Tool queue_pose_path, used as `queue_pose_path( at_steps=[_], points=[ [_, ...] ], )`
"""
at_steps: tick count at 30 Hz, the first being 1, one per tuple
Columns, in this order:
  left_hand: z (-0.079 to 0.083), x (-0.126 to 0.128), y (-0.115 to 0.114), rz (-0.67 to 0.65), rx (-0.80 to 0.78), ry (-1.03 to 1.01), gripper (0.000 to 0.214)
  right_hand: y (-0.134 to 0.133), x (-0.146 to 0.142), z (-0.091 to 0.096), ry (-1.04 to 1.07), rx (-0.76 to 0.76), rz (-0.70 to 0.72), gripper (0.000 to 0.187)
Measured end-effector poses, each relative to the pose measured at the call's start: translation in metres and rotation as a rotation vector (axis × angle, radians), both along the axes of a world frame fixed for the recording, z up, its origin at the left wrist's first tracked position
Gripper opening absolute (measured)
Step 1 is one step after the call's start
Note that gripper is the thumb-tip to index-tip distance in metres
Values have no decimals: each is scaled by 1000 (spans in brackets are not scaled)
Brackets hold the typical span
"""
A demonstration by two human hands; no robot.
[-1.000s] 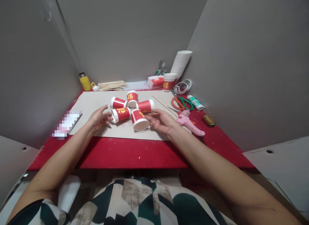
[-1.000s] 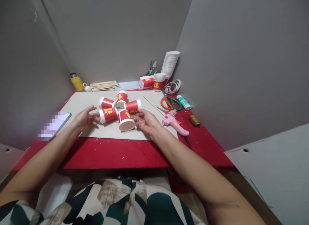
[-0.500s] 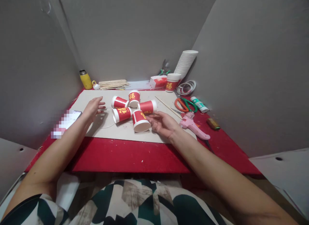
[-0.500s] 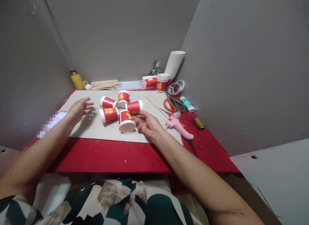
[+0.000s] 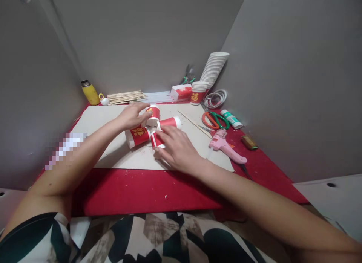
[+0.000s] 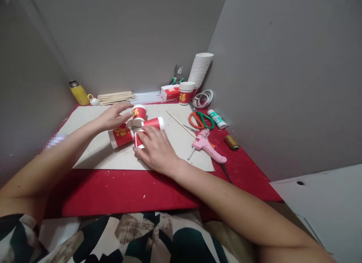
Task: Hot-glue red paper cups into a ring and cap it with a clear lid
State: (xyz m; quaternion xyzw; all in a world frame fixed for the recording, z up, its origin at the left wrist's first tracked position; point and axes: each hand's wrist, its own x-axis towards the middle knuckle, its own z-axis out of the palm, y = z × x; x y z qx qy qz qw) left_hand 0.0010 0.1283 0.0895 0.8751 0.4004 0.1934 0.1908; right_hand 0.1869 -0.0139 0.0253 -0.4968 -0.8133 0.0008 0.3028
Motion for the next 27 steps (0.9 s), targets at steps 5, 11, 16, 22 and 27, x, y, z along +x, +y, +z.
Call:
queue_pose_path(
  at_steps=[5, 11, 16, 22, 27],
  points=[
    [1, 29, 30, 2, 21, 287, 66, 18, -6, -7, -88, -23, 79, 49],
    [-6, 38, 55, -48, -47, 409, 78, 22, -4, -14, 11, 42, 102, 50],
    [-12, 36, 66, -107, -91, 477, 81, 27, -2, -19, 39, 71, 111, 48],
    [-16, 33, 65, -119, -135, 523, 82, 26, -3, -21, 25, 128, 96, 46],
    [-17, 31, 64, -103, -168, 509, 81, 25, -6, -23, 25, 146, 102, 45]
  ],
)
